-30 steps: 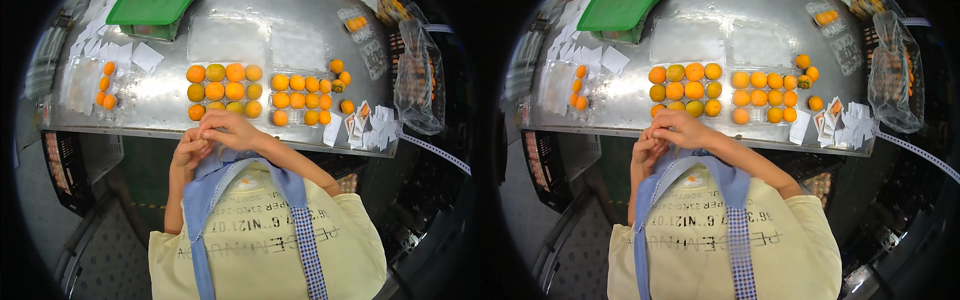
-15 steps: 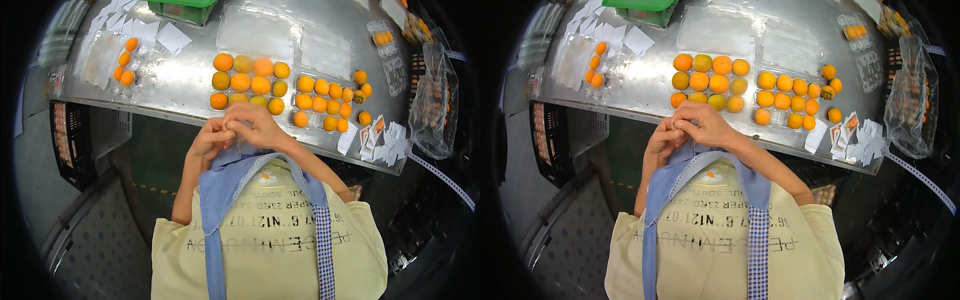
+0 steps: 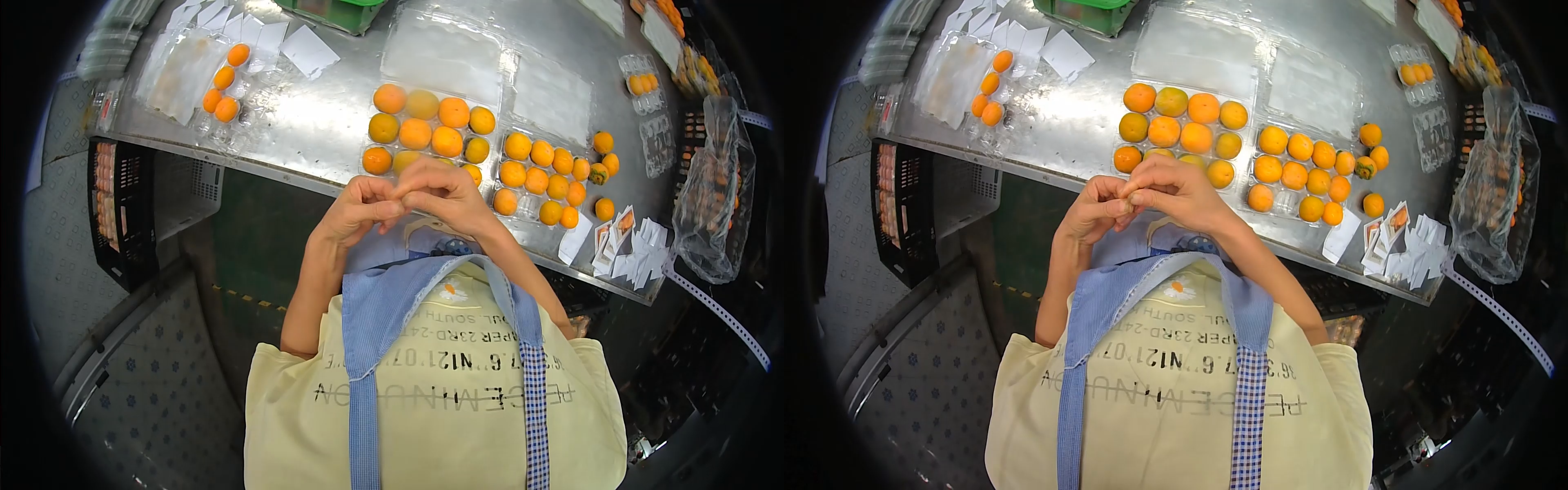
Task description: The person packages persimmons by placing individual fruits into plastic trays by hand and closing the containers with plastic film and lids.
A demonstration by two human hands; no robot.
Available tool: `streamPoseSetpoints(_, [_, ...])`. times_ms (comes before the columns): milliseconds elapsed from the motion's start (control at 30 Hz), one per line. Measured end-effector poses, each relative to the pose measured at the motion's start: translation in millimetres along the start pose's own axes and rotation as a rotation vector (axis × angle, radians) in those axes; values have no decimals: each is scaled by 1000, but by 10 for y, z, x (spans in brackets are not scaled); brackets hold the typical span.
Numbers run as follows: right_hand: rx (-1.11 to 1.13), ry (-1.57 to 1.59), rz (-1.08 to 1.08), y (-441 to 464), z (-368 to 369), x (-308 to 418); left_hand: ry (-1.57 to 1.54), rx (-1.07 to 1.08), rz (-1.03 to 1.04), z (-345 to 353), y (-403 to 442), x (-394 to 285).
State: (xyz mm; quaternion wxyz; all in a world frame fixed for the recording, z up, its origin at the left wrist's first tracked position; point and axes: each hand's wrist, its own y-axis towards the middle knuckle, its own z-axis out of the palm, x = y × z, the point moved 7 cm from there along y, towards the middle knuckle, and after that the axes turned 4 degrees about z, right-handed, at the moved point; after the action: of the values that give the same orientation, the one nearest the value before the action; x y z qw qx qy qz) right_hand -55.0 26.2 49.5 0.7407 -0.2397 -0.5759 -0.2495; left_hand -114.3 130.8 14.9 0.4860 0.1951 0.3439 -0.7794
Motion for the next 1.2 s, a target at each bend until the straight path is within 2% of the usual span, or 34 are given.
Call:
streamPoseSetpoints(267, [-14, -79, 2, 0, 5, 78, -70, 112, -25, 14, 0, 56])
streamPoseSetpoints(633, [-82, -320, -125, -49, 53, 145, 20, 43, -47, 13, -5, 120])
streamPoseSetpoints(733, [-82, -267, -139, -88, 15, 86, 50, 12, -79, 31, -19, 168])
streamPoseSetpoints(833, [-51, 11, -42, -160, -34, -23, 24, 45, -99, 86, 11, 148])
streamPoseSetpoints(933, [-5, 113, -25, -183, -56, -17, 21, 83, -123, 93, 27, 159])
streamPoseSetpoints(1200, [-25, -3, -33, -195, -117, 8, 27, 107, -138, 93, 75, 202])
